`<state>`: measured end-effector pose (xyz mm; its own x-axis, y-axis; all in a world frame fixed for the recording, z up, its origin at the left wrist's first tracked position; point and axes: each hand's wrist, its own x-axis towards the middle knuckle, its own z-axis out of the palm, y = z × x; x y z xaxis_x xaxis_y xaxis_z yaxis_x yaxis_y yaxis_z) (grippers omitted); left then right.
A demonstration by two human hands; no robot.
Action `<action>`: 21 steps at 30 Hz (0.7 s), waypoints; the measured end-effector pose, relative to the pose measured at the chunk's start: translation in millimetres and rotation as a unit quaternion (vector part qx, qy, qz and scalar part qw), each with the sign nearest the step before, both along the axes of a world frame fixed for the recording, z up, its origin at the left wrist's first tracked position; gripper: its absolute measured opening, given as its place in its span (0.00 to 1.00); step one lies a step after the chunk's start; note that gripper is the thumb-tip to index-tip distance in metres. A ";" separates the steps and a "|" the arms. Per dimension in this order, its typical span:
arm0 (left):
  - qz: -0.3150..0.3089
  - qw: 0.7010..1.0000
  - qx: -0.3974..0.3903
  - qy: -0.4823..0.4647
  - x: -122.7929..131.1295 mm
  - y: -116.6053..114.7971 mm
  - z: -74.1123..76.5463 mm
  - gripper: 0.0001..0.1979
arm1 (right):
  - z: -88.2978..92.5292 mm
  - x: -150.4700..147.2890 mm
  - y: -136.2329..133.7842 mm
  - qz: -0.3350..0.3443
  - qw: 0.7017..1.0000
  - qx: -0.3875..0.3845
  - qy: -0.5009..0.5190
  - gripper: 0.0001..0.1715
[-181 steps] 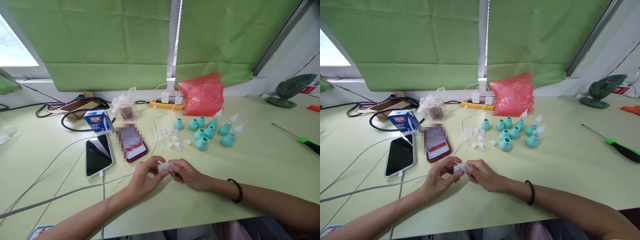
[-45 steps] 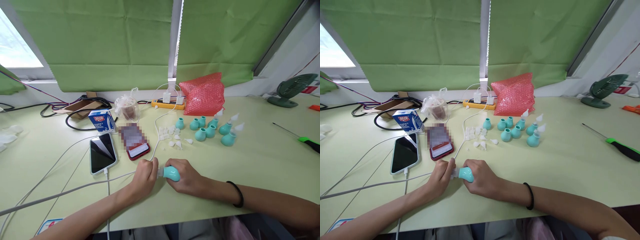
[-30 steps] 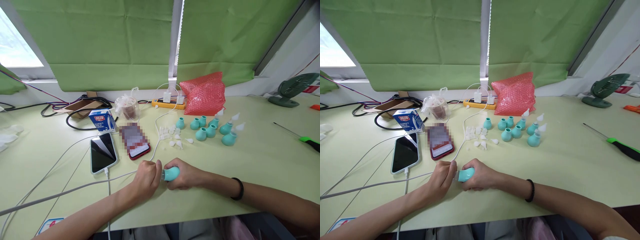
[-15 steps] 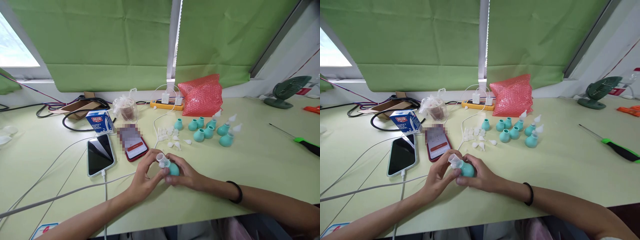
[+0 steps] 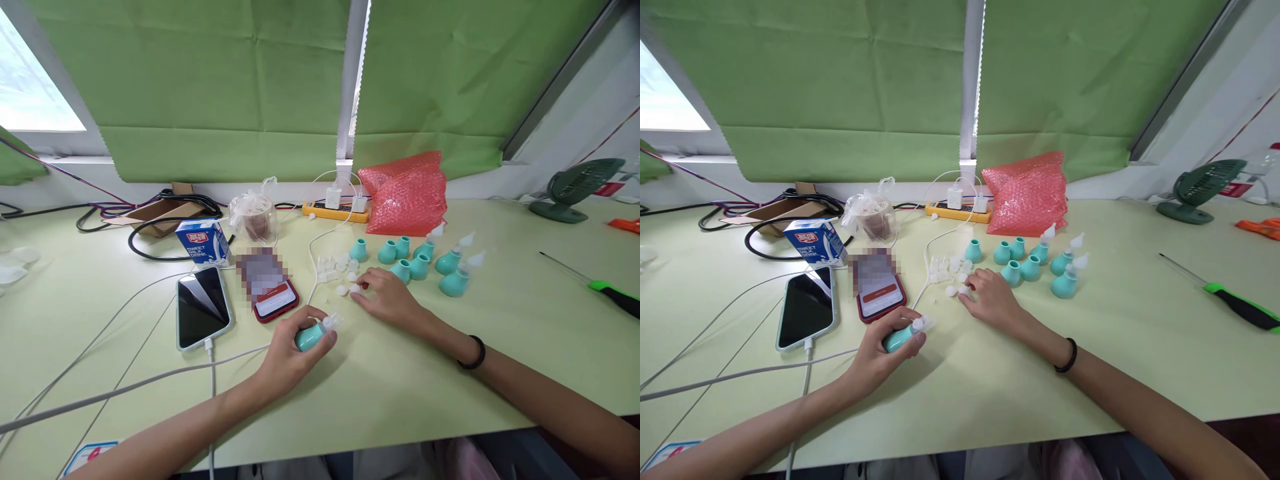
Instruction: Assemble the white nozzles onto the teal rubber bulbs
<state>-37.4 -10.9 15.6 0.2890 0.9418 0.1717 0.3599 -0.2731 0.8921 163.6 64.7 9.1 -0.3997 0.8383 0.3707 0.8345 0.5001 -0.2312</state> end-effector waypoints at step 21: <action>-0.069 0.993 -0.062 0.074 -0.5 6.0 5.7 0.09 | 24.6 2.1 -21.6 0.321 0.888 -0.262 0.200 0.13</action>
